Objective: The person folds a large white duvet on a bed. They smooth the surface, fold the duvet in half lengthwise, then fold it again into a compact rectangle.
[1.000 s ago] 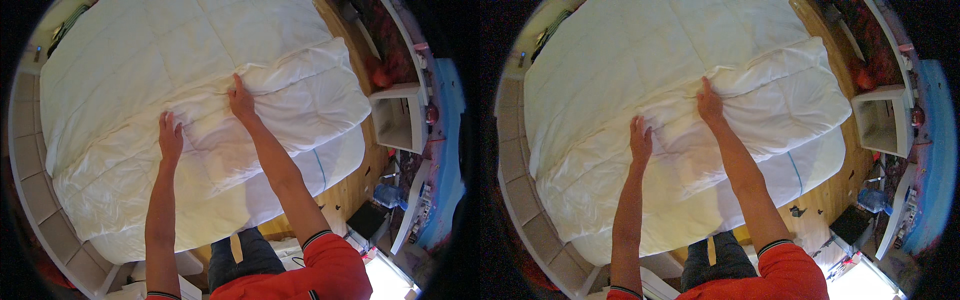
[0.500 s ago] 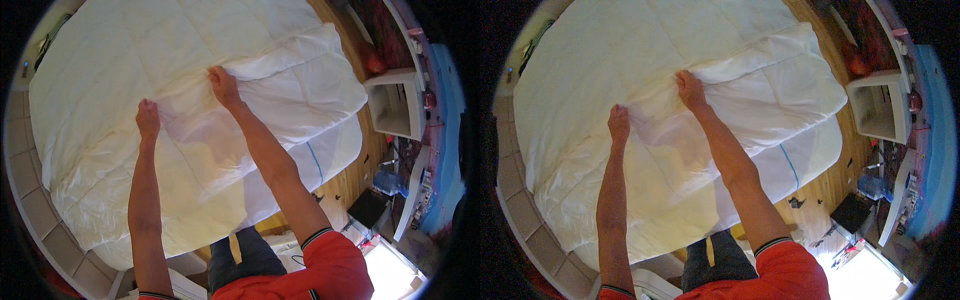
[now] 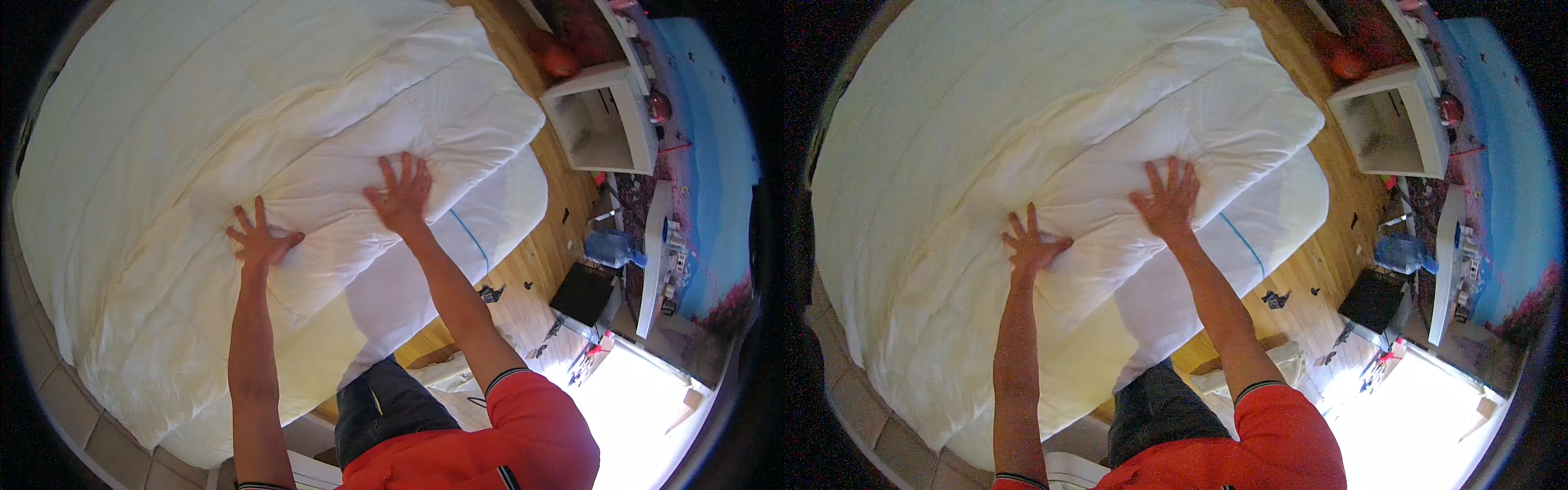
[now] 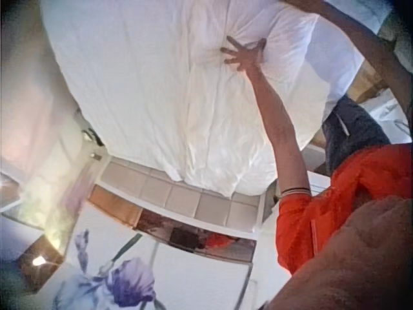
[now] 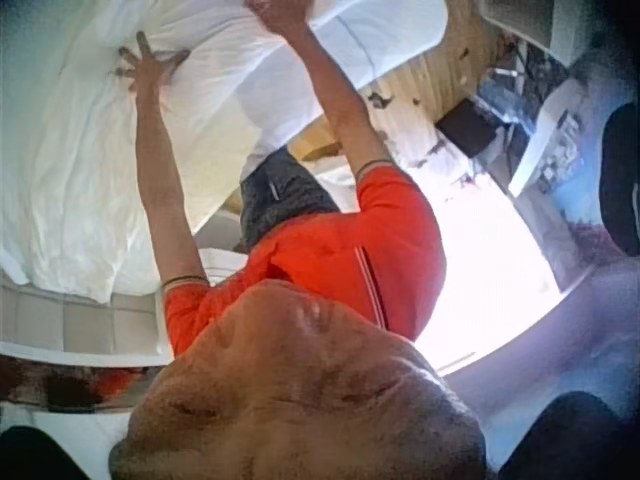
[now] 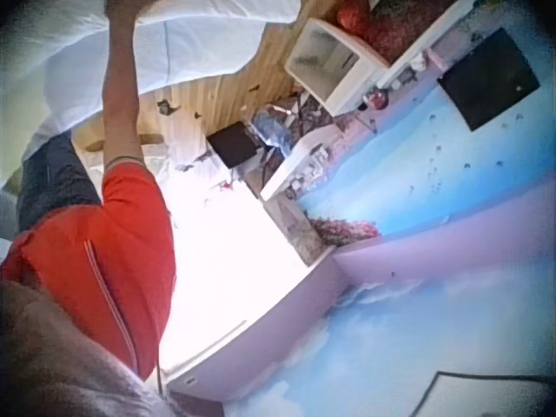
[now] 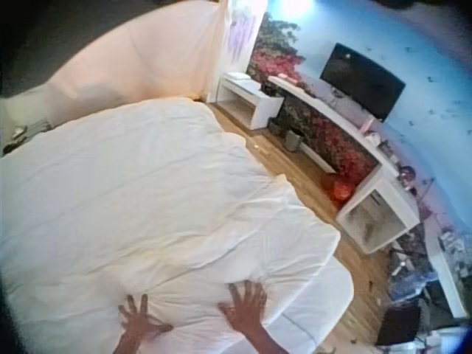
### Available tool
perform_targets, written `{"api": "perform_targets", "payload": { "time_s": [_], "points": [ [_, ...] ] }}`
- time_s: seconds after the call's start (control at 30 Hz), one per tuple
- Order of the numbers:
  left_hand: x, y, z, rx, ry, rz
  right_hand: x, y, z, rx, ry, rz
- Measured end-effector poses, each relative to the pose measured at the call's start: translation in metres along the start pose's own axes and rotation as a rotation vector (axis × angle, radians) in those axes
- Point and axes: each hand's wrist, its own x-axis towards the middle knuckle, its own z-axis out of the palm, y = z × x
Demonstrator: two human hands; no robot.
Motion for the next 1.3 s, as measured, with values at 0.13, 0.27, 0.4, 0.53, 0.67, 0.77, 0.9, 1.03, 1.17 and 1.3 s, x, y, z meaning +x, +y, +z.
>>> {"api": "perform_targets", "payload": {
  "time_s": [0.13,0.27,0.4,0.53,0.67,0.77,0.9,1.03,1.17,1.3],
  "points": [
    [0.003,0.006,0.010,0.018,0.032,-0.003,0.010,0.015,0.012,0.085,-0.250,0.058],
    [-0.005,0.006,0.019,0.039,0.098,-0.031,0.013,0.017,0.013,0.086,-0.341,0.009],
    [-0.009,0.009,0.020,-0.009,0.171,-0.010,0.019,0.014,0.018,0.087,-0.338,0.037],
    [-0.015,0.019,0.024,-0.016,0.167,-0.057,0.022,0.017,0.019,0.111,-0.304,0.003],
    [-0.015,0.024,0.032,0.041,0.196,-0.098,0.020,0.021,0.029,0.199,-0.230,-0.034],
    [-0.008,0.022,0.039,0.079,0.219,-0.101,0.024,0.030,0.030,0.242,-0.282,-0.059],
    [-0.006,0.059,0.064,0.026,0.318,-0.156,0.033,0.059,0.015,0.290,-0.406,-0.097],
    [0.001,0.030,0.164,-0.147,0.694,0.176,0.030,0.064,-0.009,0.363,-0.499,-0.488],
    [-0.070,0.231,0.207,0.019,0.317,0.152,0.053,0.190,0.002,0.456,-0.147,-0.614],
    [-0.112,0.305,0.188,0.022,0.078,0.079,0.063,0.284,-0.067,0.261,-0.189,-0.491]
  ]
}}
